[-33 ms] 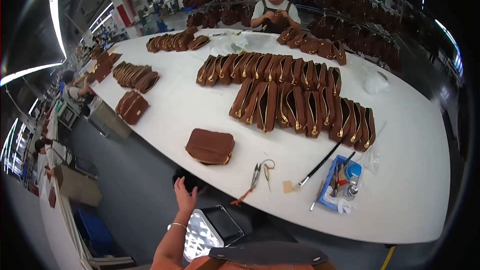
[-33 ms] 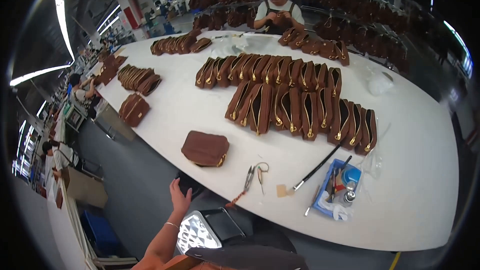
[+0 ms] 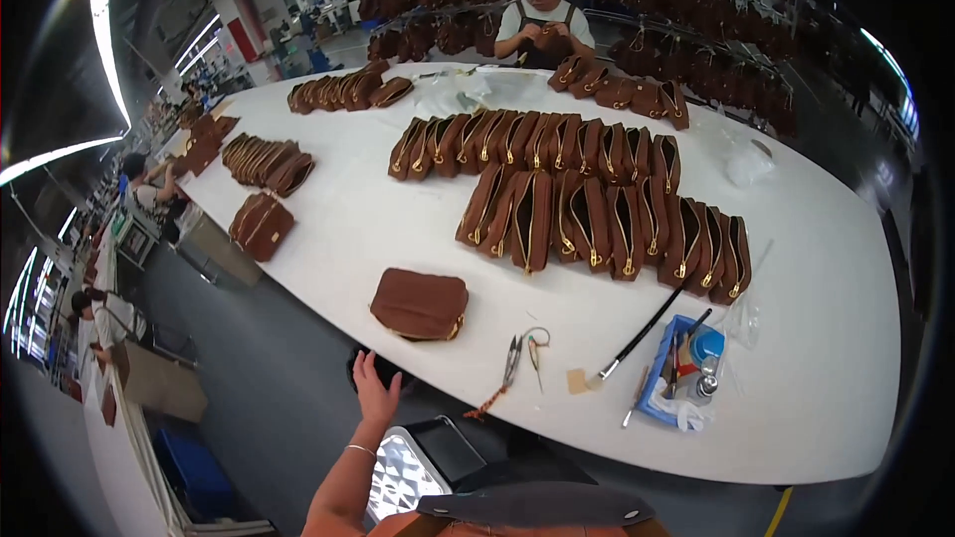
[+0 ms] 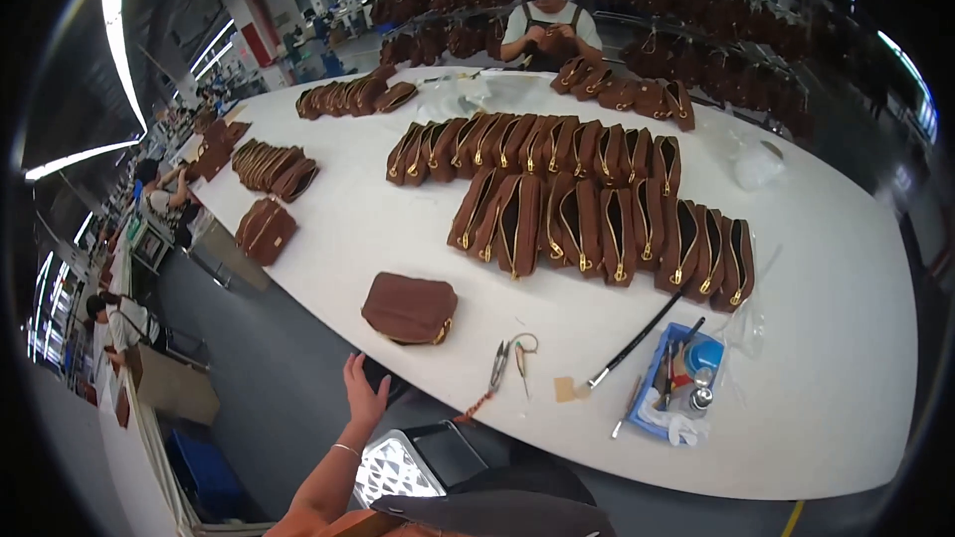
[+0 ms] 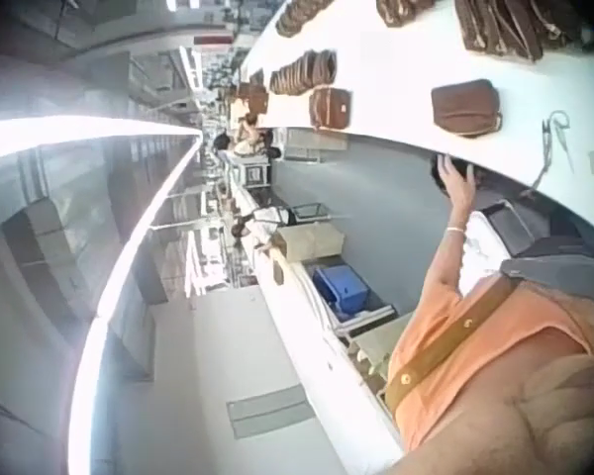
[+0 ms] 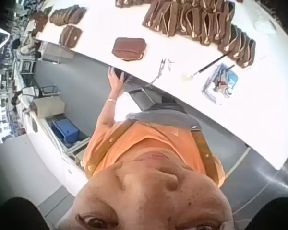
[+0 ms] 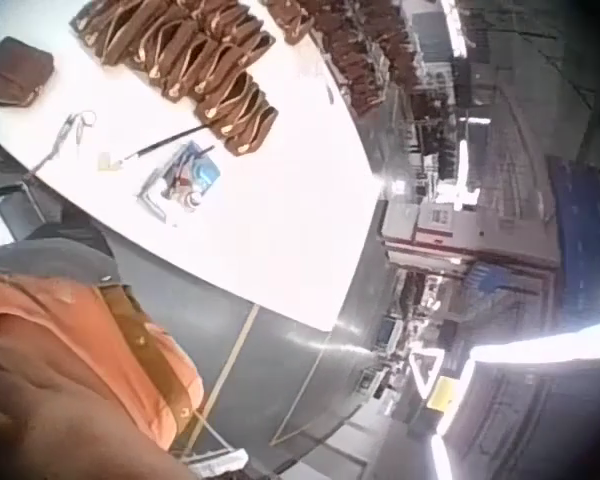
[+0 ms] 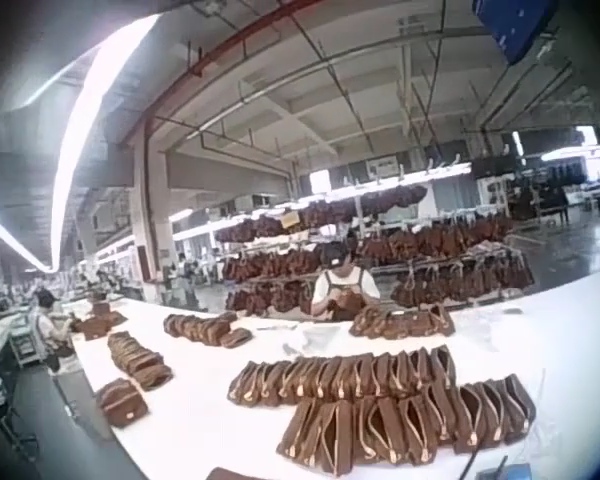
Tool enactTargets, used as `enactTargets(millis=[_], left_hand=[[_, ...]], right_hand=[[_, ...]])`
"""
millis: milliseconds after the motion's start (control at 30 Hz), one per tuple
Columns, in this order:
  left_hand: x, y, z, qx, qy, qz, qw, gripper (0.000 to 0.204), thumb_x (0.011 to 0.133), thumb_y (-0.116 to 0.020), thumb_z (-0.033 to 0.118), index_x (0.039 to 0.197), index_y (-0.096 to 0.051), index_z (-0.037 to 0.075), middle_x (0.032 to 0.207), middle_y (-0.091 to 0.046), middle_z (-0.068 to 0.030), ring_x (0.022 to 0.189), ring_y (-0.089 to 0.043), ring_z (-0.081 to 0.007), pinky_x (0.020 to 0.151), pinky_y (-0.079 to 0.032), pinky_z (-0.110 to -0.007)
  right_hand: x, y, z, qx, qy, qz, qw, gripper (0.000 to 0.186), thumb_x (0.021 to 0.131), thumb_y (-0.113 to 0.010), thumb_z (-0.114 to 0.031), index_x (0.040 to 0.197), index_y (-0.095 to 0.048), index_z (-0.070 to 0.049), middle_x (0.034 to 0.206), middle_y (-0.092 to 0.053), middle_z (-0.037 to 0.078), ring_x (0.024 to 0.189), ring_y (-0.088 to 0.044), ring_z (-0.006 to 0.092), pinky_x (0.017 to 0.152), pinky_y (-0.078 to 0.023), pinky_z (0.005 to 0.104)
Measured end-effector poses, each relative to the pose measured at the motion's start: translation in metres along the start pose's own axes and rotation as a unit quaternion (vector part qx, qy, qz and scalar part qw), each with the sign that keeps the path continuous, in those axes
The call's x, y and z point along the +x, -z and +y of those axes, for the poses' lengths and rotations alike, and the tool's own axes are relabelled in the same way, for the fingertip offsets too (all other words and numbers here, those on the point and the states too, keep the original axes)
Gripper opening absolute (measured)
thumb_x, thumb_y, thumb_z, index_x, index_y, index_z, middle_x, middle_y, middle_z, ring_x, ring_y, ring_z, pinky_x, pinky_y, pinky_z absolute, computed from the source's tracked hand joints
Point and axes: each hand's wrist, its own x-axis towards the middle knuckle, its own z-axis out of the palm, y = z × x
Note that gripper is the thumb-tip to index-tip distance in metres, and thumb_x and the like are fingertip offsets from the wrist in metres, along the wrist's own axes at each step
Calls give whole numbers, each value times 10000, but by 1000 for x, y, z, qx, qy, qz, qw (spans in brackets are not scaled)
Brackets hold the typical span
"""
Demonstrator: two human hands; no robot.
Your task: Inspecting and cleaning loose threads or artifacts from finished leather cosmetic bags using a small snip tool.
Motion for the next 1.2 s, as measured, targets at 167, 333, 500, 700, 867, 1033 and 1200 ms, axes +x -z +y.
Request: enactTargets(millis=[167,333,500,700,867,1033,1200], left_hand=[[87,-13,-1,25,-113,-40,992,813,743,-767,135,1429,-337,54,1485,-253,-303,1349,-295,-472,1110,-279,-519],[135,-43,-42,-33,-108,-87,990,703,786,-649,45,1394,-295,71,1486,-194,-319,1351,-274,-498,1112,-283,-529],[172,-55,-46,-13,-210,-111,971,650,854,-580,62,1405,-239,12,1461,-224,-325,1353,-266,-513,1136,-224,-544],[158,-103,-138,56,-235,-125,962,666,960,-465,427,1466,-285,33,1488,-271,-252,1363,-270,-478,1088,-207,-659],[146,-112,-184,58,-270,-128,953,552,1002,-394,386,1453,-319,76,1488,-264,-234,1338,-320,-464,1098,-239,-613],[142,-119,-185,-52,-199,-123,971,545,996,-420,369,1452,-323,87,1497,-240,-235,1342,-316,-456,1102,-248,-593],[138,-119,-185,-170,-111,-96,974,539,990,-447,352,1451,-327,98,1506,-217,-236,1347,-311,-447,1107,-256,-573]], right_hand=[[75,12,-46,18,2,34,999,264,882,-532,-159,771,-677,32,655,-646,178,567,-654,292,551,-549,388],[157,26,-85,37,1,83,996,268,884,-532,-163,774,-677,34,659,-648,180,572,-656,292,559,-549,389],[233,-4,-135,71,-16,121,990,271,885,-533,-168,777,-677,35,662,-650,181,577,-658,292,566,-550,389],[284,-87,-178,110,-40,125,985,276,887,-533,-173,781,-677,37,666,-652,183,583,-661,291,575,-551,390],[301,-165,-180,143,-58,128,980,280,889,-534,-177,784,-677,39,669,-654,185,588,-663,291,582,-551,391],[314,-223,-176,172,-63,144,973,284,890,-534,-182,787,-678,40,672,-656,186,593,-665,291,590,-552,391],[320,-240,-174,182,-50,169,967,288,892,-535,-186,790,-678,42,676,-658,188,598,-667,291,597,-552,392]])
